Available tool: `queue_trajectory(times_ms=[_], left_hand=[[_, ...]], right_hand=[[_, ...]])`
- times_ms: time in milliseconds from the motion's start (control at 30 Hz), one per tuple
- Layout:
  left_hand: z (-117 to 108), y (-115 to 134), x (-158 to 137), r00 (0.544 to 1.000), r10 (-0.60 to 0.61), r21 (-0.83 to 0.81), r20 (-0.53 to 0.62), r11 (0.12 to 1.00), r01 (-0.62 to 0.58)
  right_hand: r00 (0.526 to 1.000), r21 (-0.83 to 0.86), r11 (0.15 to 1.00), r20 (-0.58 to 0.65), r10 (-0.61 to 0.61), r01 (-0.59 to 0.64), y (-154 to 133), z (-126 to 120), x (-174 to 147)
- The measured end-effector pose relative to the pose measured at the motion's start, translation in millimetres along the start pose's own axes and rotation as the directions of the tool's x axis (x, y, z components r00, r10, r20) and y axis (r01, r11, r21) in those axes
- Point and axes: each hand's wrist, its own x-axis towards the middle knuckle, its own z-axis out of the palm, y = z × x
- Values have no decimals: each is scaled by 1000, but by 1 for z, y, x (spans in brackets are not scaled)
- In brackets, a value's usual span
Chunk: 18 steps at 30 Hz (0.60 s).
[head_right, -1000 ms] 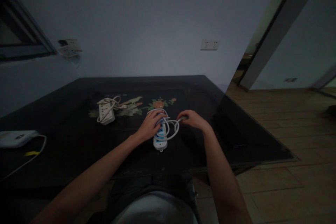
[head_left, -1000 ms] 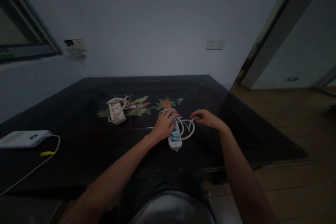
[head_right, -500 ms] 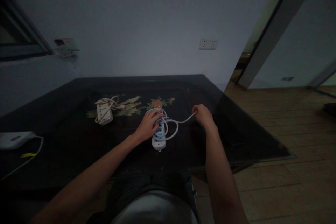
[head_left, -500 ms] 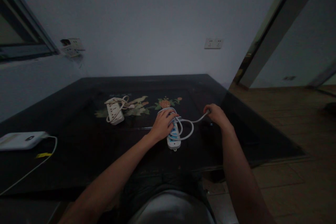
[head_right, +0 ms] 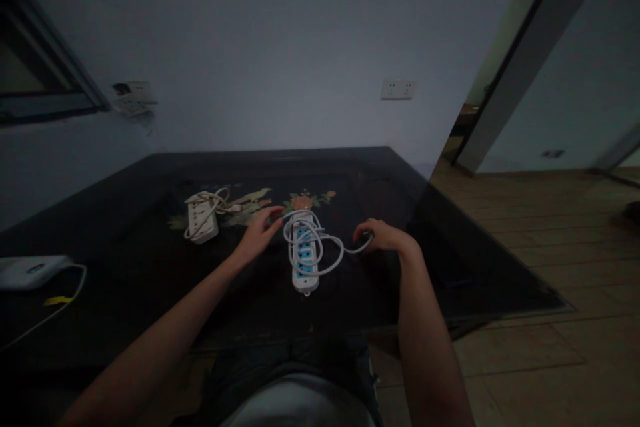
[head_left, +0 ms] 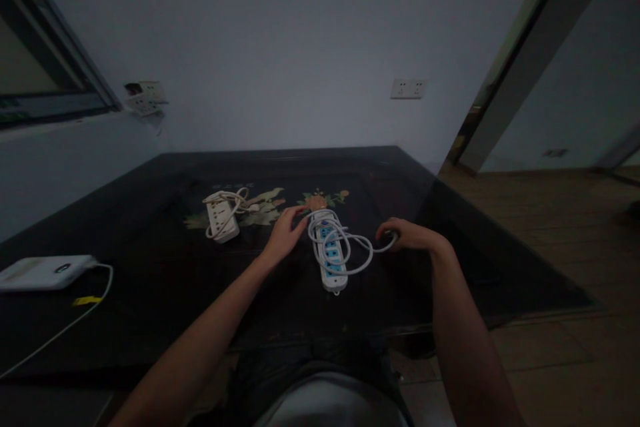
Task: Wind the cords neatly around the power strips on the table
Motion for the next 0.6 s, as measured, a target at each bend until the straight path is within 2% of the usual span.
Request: queue_trajectory(times_ms=[100,367,600], left_hand=[[8,-14,-1,996,-86,-90,35,992,89],[15,-23,-3,984,-69,-217,164,970,104],[14,-30,-1,983,-87,-230,161,965,123]], right_hand=[[998,11,1000,51,-28,28,-2,-2,-4],[991,-11,997,112,-75,77,-15,-1,-2],[997,-187,981,49,59,-49,-36,12,9]])
